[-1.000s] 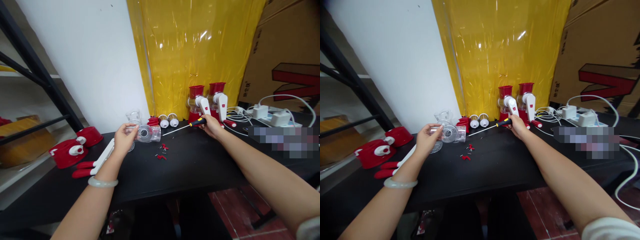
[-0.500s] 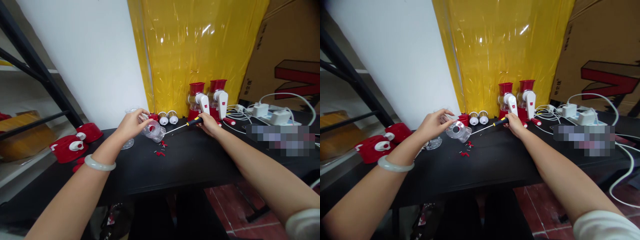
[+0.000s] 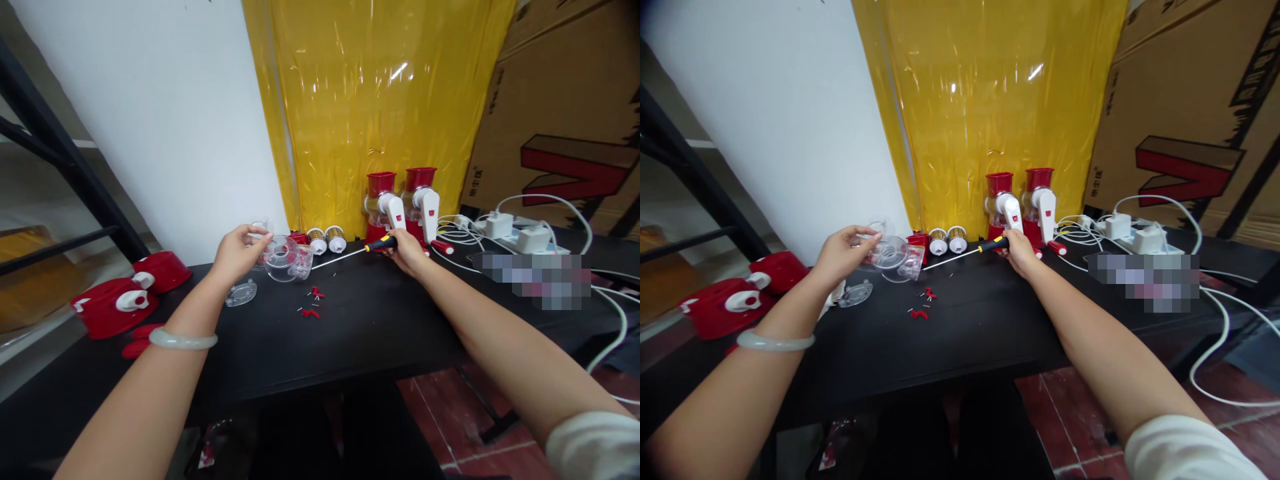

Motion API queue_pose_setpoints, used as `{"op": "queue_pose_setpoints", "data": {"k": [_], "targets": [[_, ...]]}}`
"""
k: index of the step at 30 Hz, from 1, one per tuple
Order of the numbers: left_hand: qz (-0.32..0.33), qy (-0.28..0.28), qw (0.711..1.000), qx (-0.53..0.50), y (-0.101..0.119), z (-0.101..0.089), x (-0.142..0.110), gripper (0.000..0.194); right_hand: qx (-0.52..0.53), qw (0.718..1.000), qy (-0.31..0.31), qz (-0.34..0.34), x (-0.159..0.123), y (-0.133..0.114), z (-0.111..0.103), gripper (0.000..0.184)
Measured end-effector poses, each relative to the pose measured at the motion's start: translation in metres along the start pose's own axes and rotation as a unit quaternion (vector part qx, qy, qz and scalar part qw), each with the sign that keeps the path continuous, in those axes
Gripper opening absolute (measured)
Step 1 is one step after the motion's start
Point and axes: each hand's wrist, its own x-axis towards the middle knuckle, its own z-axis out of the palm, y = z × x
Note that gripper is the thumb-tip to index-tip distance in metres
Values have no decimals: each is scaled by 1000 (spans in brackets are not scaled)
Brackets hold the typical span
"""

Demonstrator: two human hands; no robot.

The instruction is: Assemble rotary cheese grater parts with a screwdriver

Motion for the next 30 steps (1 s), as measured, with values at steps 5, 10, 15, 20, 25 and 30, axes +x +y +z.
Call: {"op": "queue_pose_setpoints", "data": {"k": [5,10,15,20,25,30], "targets": [[-69,32,995,-65,-17,2,-4,32,25,999,36,-27,2,-3,1,11],[-131,59,981,-134,-30,4,-7,29,72,991,52,-97,5,-6,0,10],[-199,94,957,-191,-30,5,-11,20,102,985,49,-131,8,-8,-6,10],[-234,68,943,-226,-29,9,-17,17,96,985,52,-134,10,-8,-8,7],[-250,66,933,-249,-29,15,-21,17,98,983,65,-139,8,-9,-6,7],[-252,72,929,-263,-31,19,-25,17,81,984,56,-146,7,-8,-5,8]]}}
